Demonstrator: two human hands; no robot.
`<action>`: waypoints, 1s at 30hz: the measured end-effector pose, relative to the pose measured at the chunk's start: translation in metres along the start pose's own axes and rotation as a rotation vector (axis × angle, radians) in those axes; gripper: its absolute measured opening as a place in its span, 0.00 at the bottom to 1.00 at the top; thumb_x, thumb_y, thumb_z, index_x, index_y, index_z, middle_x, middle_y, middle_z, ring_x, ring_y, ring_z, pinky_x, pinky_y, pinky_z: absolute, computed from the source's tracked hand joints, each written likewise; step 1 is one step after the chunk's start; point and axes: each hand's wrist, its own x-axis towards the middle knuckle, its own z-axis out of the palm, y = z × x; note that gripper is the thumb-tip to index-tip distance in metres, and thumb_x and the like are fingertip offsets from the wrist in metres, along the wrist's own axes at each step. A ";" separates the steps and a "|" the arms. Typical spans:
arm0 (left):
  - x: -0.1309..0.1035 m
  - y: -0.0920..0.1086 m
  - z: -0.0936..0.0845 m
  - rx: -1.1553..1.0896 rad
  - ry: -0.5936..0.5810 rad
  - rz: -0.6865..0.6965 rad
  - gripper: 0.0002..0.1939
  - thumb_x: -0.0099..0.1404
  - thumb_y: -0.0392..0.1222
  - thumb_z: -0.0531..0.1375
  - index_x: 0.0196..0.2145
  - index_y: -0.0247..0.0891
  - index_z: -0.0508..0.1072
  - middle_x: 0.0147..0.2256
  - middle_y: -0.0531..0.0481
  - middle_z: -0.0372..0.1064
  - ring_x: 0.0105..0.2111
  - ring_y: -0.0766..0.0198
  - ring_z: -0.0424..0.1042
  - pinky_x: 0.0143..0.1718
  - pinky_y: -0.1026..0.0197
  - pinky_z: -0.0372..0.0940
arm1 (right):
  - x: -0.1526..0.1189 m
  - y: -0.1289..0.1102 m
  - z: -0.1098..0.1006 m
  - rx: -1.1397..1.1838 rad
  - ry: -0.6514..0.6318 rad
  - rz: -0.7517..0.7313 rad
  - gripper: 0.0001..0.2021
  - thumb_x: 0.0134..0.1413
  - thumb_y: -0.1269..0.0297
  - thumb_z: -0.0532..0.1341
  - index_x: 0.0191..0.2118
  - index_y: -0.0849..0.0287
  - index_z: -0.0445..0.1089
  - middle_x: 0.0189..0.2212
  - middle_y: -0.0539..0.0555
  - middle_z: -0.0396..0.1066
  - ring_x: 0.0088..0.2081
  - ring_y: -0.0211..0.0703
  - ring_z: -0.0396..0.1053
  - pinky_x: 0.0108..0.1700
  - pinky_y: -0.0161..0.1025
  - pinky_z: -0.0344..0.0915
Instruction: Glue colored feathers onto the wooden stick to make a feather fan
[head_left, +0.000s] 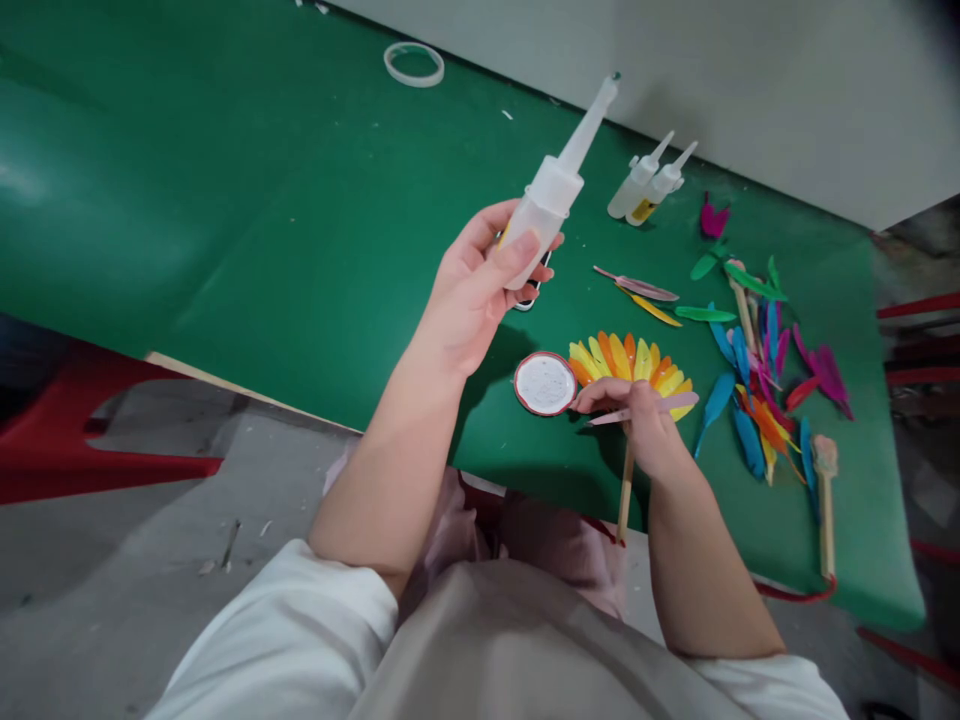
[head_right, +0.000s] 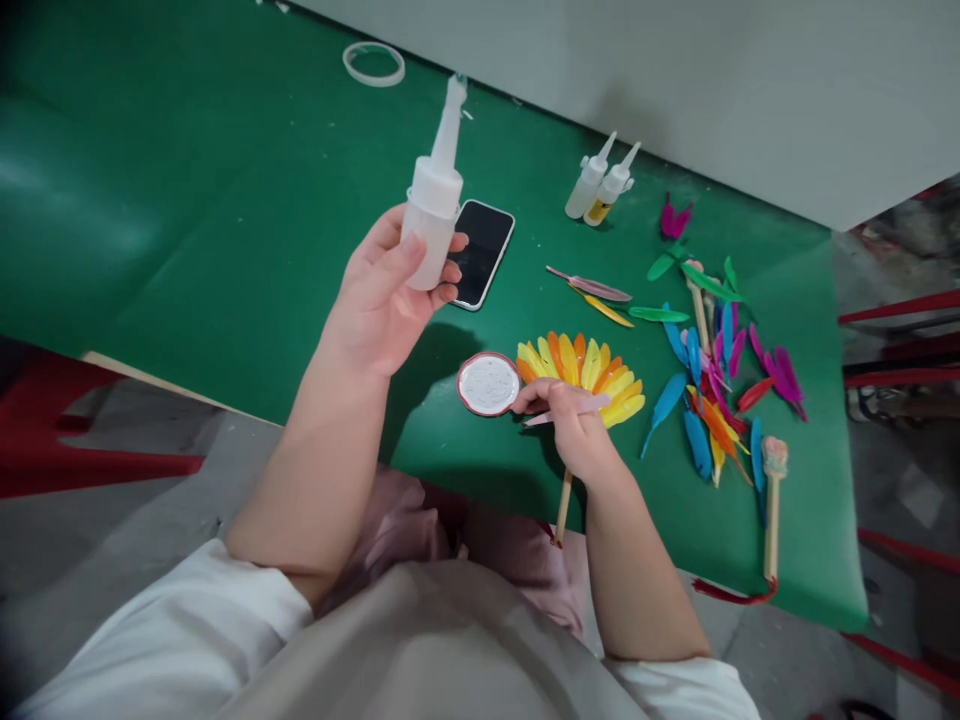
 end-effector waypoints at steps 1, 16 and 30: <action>0.000 0.000 0.000 0.003 0.001 -0.001 0.16 0.56 0.45 0.65 0.41 0.40 0.69 0.37 0.53 0.73 0.30 0.71 0.71 0.30 0.68 0.63 | 0.000 0.000 0.001 0.003 0.008 0.000 0.34 0.56 0.36 0.40 0.30 0.58 0.72 0.32 0.56 0.72 0.37 0.45 0.69 0.40 0.42 0.65; -0.002 0.002 0.001 0.011 0.005 -0.014 0.11 0.58 0.45 0.65 0.39 0.44 0.71 0.37 0.55 0.74 0.31 0.70 0.70 0.31 0.66 0.64 | 0.000 -0.004 -0.004 -0.030 0.025 -0.082 0.32 0.58 0.38 0.42 0.33 0.57 0.75 0.41 0.59 0.72 0.31 0.42 0.69 0.15 0.33 0.57; -0.004 0.004 0.002 -0.002 -0.006 -0.021 0.09 0.60 0.43 0.63 0.39 0.45 0.71 0.37 0.55 0.73 0.31 0.71 0.69 0.31 0.68 0.64 | 0.008 -0.011 0.001 0.058 0.441 -0.115 0.11 0.52 0.53 0.63 0.27 0.55 0.70 0.15 0.47 0.63 0.16 0.35 0.59 0.17 0.35 0.55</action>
